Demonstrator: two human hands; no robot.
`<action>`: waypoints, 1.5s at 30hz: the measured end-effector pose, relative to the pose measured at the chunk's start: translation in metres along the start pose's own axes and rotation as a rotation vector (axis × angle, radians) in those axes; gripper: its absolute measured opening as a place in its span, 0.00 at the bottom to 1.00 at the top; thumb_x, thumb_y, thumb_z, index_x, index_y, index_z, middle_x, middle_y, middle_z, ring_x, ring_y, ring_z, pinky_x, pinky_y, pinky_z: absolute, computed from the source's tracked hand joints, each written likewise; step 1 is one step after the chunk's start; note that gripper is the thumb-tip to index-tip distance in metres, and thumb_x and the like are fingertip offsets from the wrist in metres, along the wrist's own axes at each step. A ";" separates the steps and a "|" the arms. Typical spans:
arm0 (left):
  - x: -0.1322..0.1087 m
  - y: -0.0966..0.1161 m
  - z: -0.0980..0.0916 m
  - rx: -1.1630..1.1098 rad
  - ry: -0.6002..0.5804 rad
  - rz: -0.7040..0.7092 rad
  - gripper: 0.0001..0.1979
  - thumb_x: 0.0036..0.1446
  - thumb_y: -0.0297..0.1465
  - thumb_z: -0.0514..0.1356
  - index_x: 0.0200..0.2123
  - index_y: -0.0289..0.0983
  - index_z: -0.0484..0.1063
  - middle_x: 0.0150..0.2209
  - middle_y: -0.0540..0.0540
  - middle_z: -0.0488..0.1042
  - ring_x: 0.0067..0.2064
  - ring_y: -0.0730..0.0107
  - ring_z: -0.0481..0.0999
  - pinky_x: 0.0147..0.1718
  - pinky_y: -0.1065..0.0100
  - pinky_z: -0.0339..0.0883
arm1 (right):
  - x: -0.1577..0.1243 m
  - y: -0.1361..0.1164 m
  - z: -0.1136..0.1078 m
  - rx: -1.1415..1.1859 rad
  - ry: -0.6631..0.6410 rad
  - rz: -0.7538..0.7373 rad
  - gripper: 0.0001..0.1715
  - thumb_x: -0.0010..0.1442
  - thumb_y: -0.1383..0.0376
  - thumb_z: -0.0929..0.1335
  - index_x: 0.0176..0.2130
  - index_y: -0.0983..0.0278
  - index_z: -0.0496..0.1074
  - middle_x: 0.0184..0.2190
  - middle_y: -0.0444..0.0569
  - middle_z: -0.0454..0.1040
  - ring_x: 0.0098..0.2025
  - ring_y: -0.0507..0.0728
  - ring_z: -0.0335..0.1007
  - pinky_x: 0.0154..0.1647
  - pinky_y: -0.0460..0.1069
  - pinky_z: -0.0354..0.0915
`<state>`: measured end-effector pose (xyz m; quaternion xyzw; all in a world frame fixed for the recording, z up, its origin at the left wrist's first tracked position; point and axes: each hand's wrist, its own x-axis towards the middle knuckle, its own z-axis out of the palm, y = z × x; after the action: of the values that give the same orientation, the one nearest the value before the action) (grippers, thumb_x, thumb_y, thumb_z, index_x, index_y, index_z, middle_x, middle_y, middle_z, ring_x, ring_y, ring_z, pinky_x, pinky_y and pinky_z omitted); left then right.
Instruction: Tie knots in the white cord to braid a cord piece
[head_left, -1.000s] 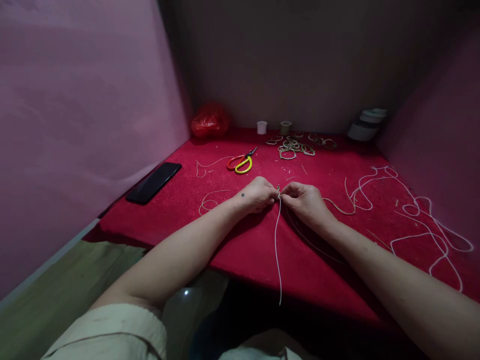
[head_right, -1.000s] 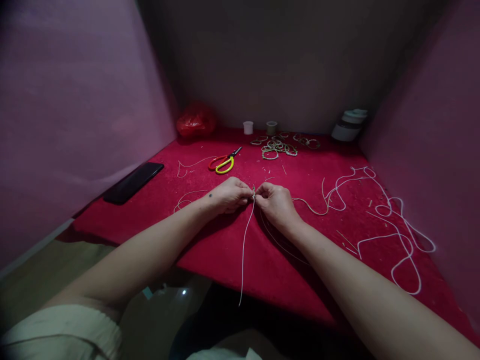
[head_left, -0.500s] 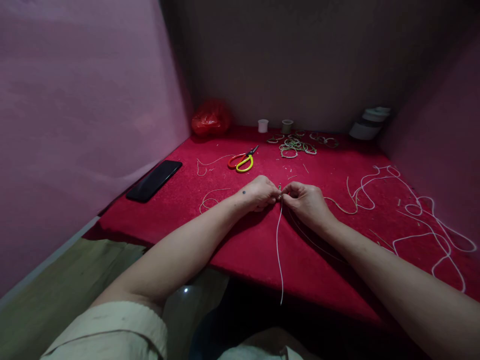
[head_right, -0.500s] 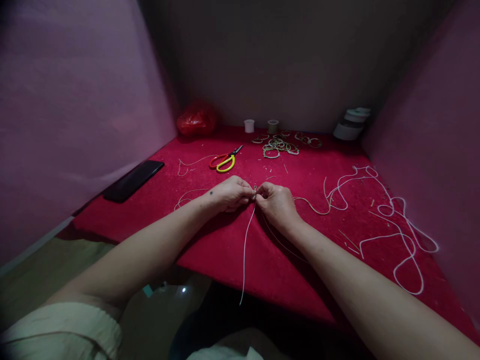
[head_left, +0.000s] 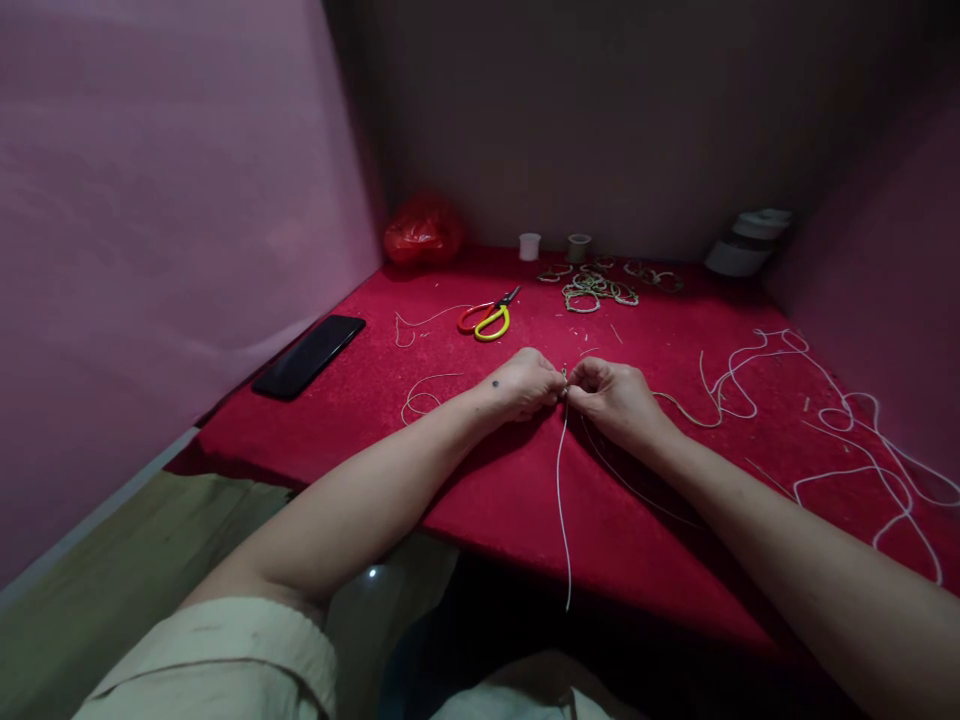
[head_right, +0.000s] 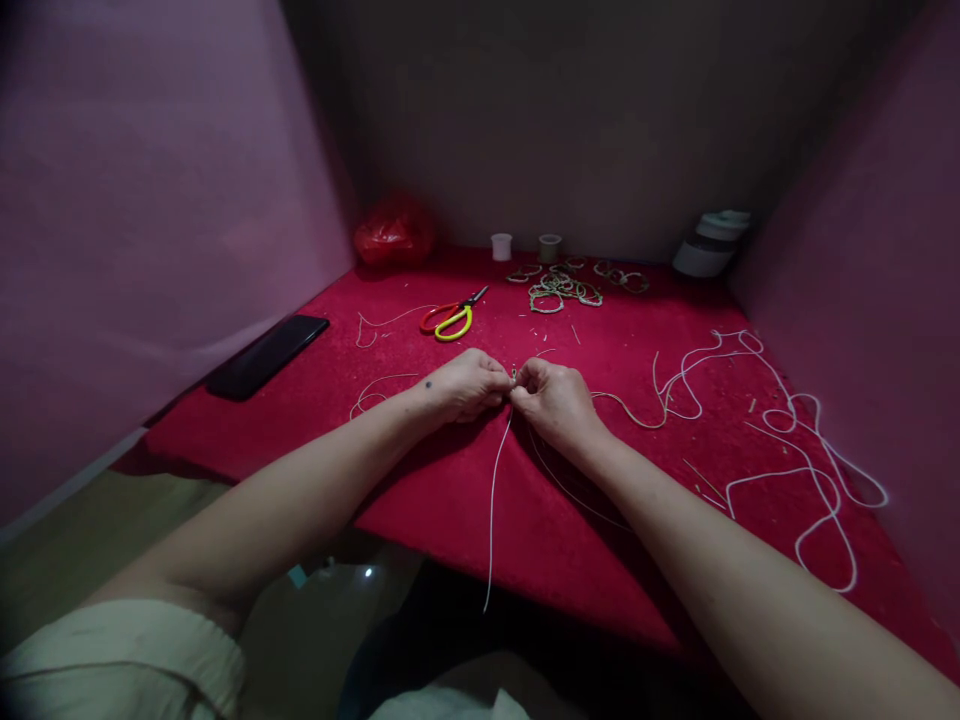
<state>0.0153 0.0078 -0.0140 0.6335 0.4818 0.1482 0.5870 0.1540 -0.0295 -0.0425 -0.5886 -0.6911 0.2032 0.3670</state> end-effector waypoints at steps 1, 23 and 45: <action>0.000 -0.001 0.000 0.002 0.000 0.005 0.16 0.51 0.26 0.51 0.13 0.38 0.52 0.08 0.57 0.49 0.09 0.82 0.46 0.11 0.73 0.37 | 0.000 -0.001 0.000 -0.014 0.002 0.005 0.05 0.48 0.67 0.63 0.23 0.64 0.66 0.18 0.43 0.66 0.21 0.50 0.59 0.23 0.45 0.53; -0.003 0.007 -0.001 0.056 -0.017 -0.066 0.14 0.51 0.25 0.52 0.15 0.37 0.54 0.09 0.57 0.49 0.10 0.82 0.46 0.13 0.72 0.38 | 0.001 0.005 -0.004 0.095 -0.025 0.061 0.07 0.48 0.64 0.66 0.28 0.66 0.71 0.18 0.44 0.69 0.21 0.50 0.59 0.21 0.44 0.54; 0.006 -0.002 0.009 0.100 0.135 0.053 0.16 0.47 0.20 0.52 0.12 0.37 0.52 0.09 0.56 0.50 0.11 0.83 0.48 0.14 0.73 0.38 | 0.002 -0.014 -0.001 -0.336 -0.032 0.074 0.06 0.49 0.67 0.63 0.27 0.63 0.70 0.24 0.50 0.73 0.27 0.55 0.67 0.29 0.47 0.56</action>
<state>0.0239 0.0068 -0.0204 0.6631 0.5100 0.1820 0.5168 0.1459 -0.0309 -0.0313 -0.6634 -0.6990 0.1074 0.2446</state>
